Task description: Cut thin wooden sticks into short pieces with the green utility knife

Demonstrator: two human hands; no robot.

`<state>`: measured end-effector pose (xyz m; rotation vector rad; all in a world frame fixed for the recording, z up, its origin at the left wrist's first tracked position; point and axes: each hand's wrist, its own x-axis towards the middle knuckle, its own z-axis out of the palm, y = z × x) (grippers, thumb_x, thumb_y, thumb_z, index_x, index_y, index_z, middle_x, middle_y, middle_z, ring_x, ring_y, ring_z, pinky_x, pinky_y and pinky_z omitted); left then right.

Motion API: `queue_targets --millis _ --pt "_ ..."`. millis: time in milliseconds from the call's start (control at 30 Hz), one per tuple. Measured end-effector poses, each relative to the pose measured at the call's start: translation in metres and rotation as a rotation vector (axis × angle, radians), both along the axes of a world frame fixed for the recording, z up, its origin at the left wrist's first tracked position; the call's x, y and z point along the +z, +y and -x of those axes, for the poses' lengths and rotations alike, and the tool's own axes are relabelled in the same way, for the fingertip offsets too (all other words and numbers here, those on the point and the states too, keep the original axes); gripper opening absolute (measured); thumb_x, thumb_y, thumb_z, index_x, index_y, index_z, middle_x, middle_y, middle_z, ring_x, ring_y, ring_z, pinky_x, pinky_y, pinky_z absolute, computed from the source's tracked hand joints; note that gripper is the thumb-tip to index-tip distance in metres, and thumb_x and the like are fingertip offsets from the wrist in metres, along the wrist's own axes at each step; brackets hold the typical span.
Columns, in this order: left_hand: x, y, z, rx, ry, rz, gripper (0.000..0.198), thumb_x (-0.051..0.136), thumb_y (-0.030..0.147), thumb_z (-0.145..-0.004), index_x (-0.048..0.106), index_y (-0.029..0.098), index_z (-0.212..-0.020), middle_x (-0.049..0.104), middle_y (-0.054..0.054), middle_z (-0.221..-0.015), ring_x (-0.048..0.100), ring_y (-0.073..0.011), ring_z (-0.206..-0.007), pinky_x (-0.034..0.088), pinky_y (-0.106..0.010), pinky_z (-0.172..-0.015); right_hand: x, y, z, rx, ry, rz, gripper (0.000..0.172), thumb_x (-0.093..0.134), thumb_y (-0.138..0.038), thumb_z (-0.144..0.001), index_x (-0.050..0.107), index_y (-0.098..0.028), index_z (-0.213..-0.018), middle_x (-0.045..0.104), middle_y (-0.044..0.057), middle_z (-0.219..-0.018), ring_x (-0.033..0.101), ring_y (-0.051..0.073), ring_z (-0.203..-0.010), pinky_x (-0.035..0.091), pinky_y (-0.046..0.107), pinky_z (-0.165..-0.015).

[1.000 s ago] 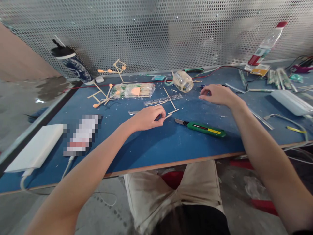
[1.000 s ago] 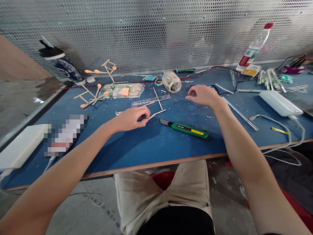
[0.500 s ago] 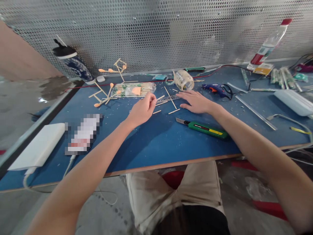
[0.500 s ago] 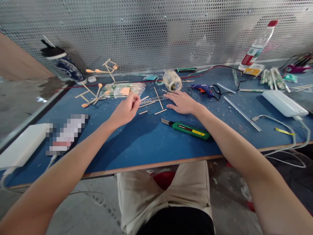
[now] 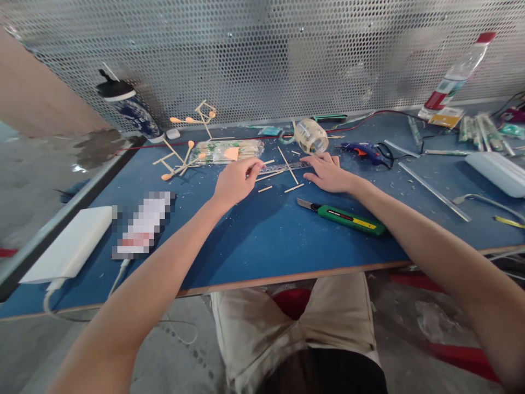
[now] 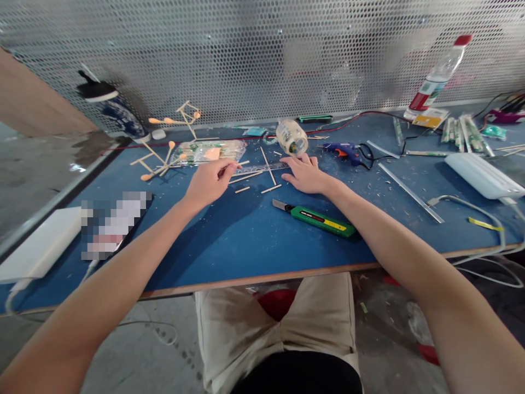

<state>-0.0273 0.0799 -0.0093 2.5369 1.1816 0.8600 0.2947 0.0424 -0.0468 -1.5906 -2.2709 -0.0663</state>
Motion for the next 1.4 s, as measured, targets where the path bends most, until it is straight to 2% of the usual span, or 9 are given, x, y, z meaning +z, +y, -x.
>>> queue_targets --millis 133,300,500,600,733,933,1067,1233,1400 --pt "-0.004 0.007 0.002 0.005 0.004 -0.015 0.035 0.044 0.032 -0.11 0.077 0.022 -0.114 0.082 -0.008 -0.105 0.067 -0.0205 -0.082 0.047 -0.036 -0.075 -0.001 0.005 -0.003 0.009 0.025 0.031 0.043 0.07 -0.047 -0.104 0.065 -0.022 -0.139 0.067 0.011 -0.143 0.068 0.027 -0.123 0.062 0.051 -0.103" --pt "-0.006 0.008 0.003 -0.038 -0.011 -0.063 0.027 0.058 0.036 -0.107 0.081 0.025 -0.114 0.083 -0.007 -0.114 0.07 -0.0226 -0.094 0.053 -0.04 -0.089 0.005 0.009 -0.013 0.025 0.054 0.123 0.042 0.069 -0.047 -0.104 0.066 -0.022 -0.138 0.067 0.011 -0.143 0.069 0.026 -0.121 0.062 0.05 -0.103" --pt "-0.001 0.005 0.004 0.0 -0.097 -0.163 0.02 0.07 0.042 -0.104 0.085 0.03 -0.109 0.08 -0.006 -0.12 0.066 -0.0279 -0.118 0.049 -0.05 -0.112 0.026 0.002 -0.037 0.089 0.131 0.199 0.031 0.064 -0.047 -0.106 0.076 -0.025 -0.124 0.076 0.008 -0.129 0.072 0.025 -0.114 0.06 0.048 -0.104" --pt "-0.002 0.0 0.002 0.0 -0.11 -0.147 0.022 0.071 0.046 -0.103 0.086 0.03 -0.109 0.081 -0.006 -0.115 0.068 -0.0269 -0.112 0.052 -0.048 -0.106 0.034 -0.004 -0.044 0.129 0.177 0.199 0.031 0.061 -0.049 -0.102 0.085 -0.03 -0.108 0.083 0.004 -0.112 0.075 0.026 -0.108 0.057 0.047 -0.105" --pt "-0.004 -0.009 -0.002 -0.061 -0.064 -0.045 0.025 0.068 0.049 -0.105 0.086 0.032 -0.109 0.085 -0.003 -0.101 0.074 -0.0219 -0.09 0.057 -0.038 -0.082 0.037 -0.009 -0.043 0.173 0.187 0.242 0.031 0.065 -0.054 -0.096 0.087 -0.033 -0.104 0.085 0.002 -0.104 0.077 0.026 -0.098 0.058 0.046 -0.097" --pt "-0.001 -0.018 -0.008 -0.073 -0.02 -0.05 0.026 0.066 0.046 -0.105 0.086 0.03 -0.106 0.084 -0.005 -0.123 0.074 -0.0267 -0.113 0.056 -0.045 -0.099 0.035 -0.01 -0.04 0.214 0.172 0.286 0.033 0.065 -0.056 -0.094 0.087 -0.034 -0.103 0.086 0.001 -0.105 0.076 0.025 -0.096 0.058 0.043 -0.093" --pt "-0.002 -0.018 -0.008 -0.079 0.02 0.014 0.027 0.064 0.045 -0.106 0.086 0.029 -0.106 0.087 -0.004 -0.105 0.078 -0.0251 -0.097 0.057 -0.04 -0.082 0.038 -0.013 -0.037 0.203 0.136 0.263 0.034 0.064 -0.057 -0.095 0.088 -0.032 -0.1 0.085 0.003 -0.098 0.076 0.025 -0.089 0.056 0.042 -0.086" --pt "-0.007 -0.017 -0.012 -0.087 0.042 0.049 0.03 0.056 0.043 -0.109 0.082 0.027 -0.107 0.086 -0.003 -0.096 0.076 -0.0198 -0.079 0.054 -0.033 -0.07 0.043 -0.023 -0.013 0.186 0.086 0.154 0.04 0.067 -0.057 -0.097 0.082 -0.033 -0.124 0.083 0.006 -0.123 0.075 0.031 -0.109 0.054 0.049 -0.099" --pt "-0.01 -0.017 -0.02 -0.125 0.084 0.005 0.034 0.05 0.043 -0.11 0.08 0.026 -0.113 0.086 -0.004 -0.102 0.077 -0.0196 -0.084 0.052 -0.032 -0.074 0.042 -0.034 0.02 0.225 0.068 0.068 0.052 0.066 -0.051 -0.101 0.066 -0.034 -0.15 0.075 0.007 -0.144 0.067 0.034 -0.131 0.049 0.052 -0.113"
